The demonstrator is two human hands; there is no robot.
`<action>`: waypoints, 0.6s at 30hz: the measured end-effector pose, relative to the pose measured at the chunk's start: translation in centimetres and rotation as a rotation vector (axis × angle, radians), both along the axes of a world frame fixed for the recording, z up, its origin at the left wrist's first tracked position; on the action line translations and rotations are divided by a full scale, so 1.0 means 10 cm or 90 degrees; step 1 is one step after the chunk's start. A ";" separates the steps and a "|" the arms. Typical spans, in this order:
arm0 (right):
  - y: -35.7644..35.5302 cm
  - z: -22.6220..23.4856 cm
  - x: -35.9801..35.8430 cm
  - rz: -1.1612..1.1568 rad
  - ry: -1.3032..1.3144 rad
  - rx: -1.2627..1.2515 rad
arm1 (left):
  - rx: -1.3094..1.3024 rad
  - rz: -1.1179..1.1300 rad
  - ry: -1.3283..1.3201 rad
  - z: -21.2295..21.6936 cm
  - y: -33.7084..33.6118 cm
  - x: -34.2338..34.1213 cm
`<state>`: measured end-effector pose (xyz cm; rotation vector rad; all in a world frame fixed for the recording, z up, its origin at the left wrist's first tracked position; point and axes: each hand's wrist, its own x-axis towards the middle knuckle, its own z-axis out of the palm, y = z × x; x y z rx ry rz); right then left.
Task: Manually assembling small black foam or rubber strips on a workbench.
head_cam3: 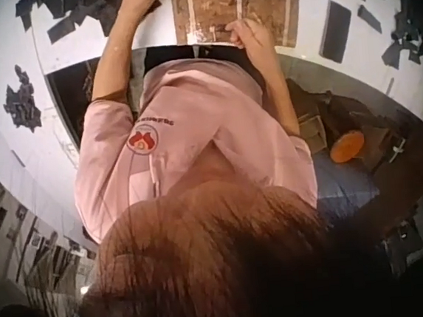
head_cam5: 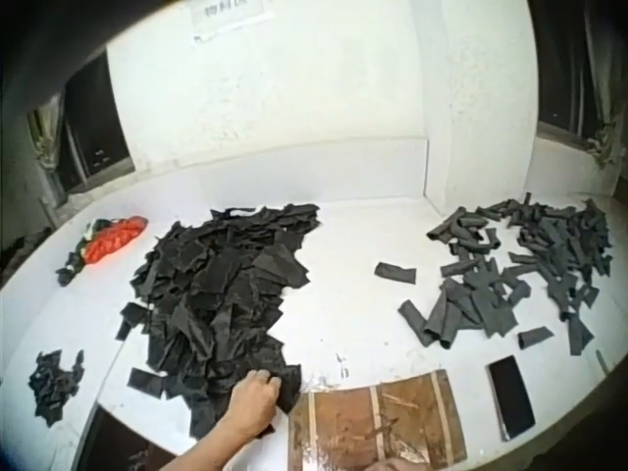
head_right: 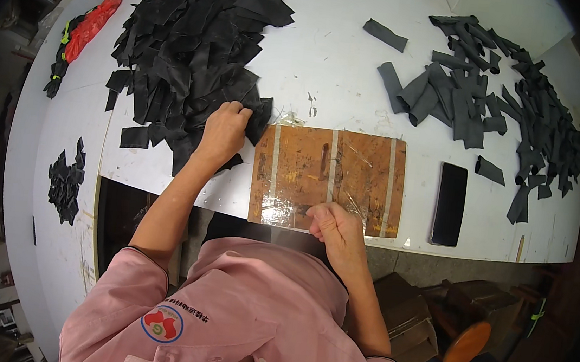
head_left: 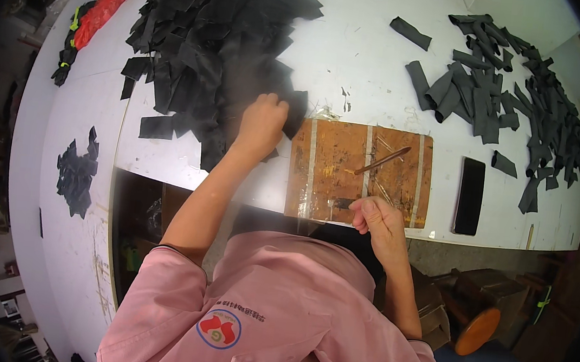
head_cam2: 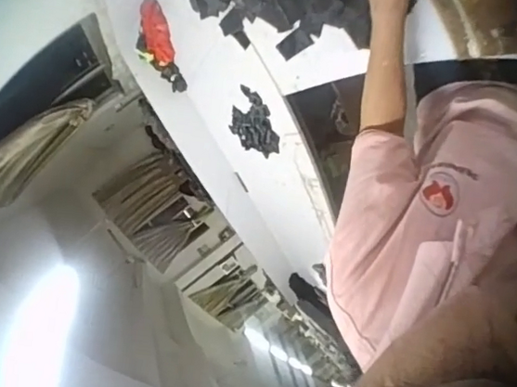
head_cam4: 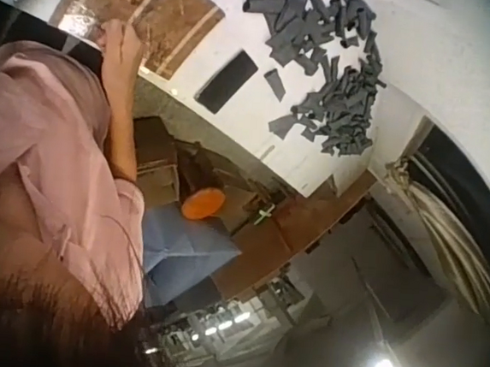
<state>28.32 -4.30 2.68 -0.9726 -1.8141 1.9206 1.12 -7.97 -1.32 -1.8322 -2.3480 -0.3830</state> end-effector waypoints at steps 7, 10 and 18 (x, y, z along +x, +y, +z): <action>-0.05 -0.02 0.00 0.010 -0.043 0.021 | 0.107 0.174 -0.092 0.21 0.51 0.21; -0.06 -0.01 -0.01 0.019 -0.044 0.035 | 0.039 0.223 -0.212 0.24 0.75 0.45; -0.04 -0.11 0.07 0.003 -0.084 0.045 | -0.003 0.341 0.071 0.24 0.11 0.09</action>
